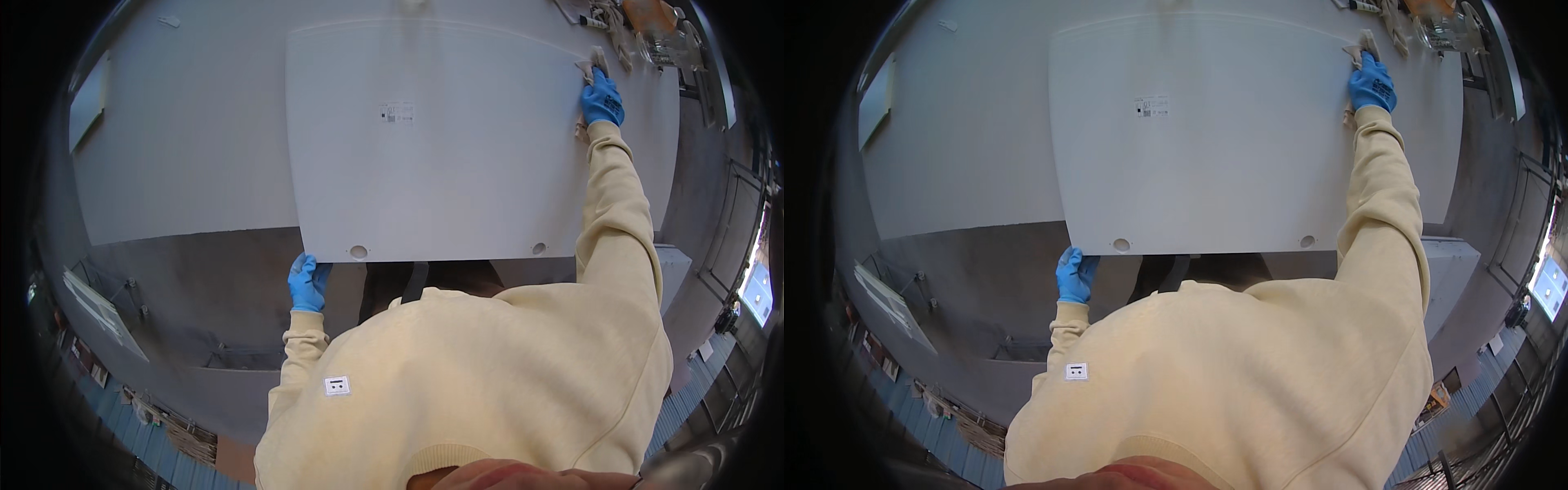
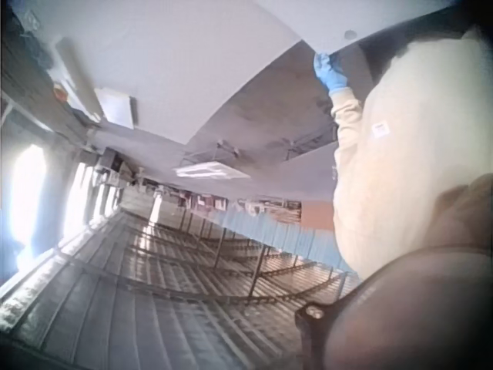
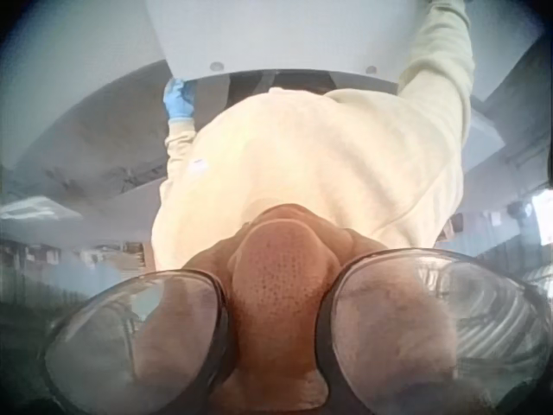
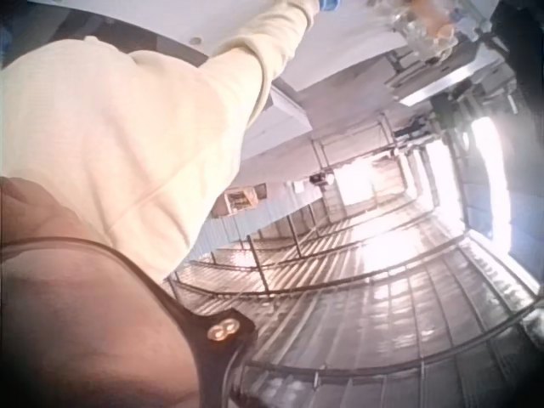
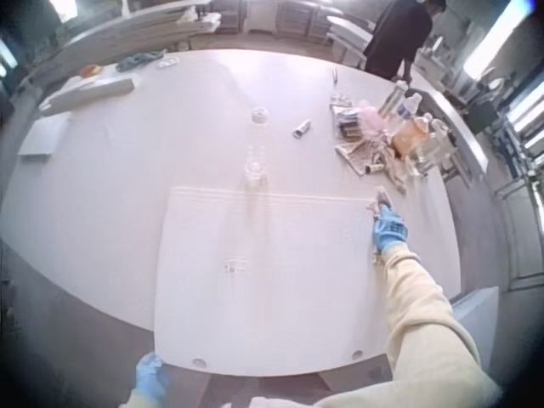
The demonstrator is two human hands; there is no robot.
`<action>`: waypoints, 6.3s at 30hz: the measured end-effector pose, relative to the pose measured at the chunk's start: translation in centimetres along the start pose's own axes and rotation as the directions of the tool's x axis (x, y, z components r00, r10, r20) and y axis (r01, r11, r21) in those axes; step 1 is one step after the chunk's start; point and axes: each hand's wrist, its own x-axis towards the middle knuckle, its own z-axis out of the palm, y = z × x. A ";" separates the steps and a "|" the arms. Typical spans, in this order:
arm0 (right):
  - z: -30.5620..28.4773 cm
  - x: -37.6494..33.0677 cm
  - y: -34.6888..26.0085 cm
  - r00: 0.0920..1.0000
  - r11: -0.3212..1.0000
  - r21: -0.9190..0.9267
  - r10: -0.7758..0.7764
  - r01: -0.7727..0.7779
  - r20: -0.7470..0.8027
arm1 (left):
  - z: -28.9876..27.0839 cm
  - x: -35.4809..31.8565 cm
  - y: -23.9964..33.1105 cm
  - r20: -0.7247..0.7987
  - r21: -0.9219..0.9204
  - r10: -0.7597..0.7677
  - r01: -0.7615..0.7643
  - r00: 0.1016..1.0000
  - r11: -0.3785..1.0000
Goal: The person wipes a large white plastic sheet with a cloth, flips it over, and continues wiping the other side. The person then stacks the cleaned sheet with other similar sheets.
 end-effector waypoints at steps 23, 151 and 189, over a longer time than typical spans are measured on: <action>-6.4 -34.9 -29.8 0.698 0.580 0.516 -0.714 0.630 -0.050 | -1.8 1.8 0.8 0.177 0.095 -0.060 0.043 0.982 0.995; 3.4 -47.5 14.3 0.601 0.250 0.636 0.680 -0.730 0.421 | -4.7 0.2 -6.5 -0.120 0.622 0.212 -0.092 0.970 0.777; -6.6 -9.4 14.5 0.678 0.095 0.957 0.687 0.274 -0.262 | 24.4 -4.6 24.5 0.155 -0.319 0.866 -0.806 0.475 0.499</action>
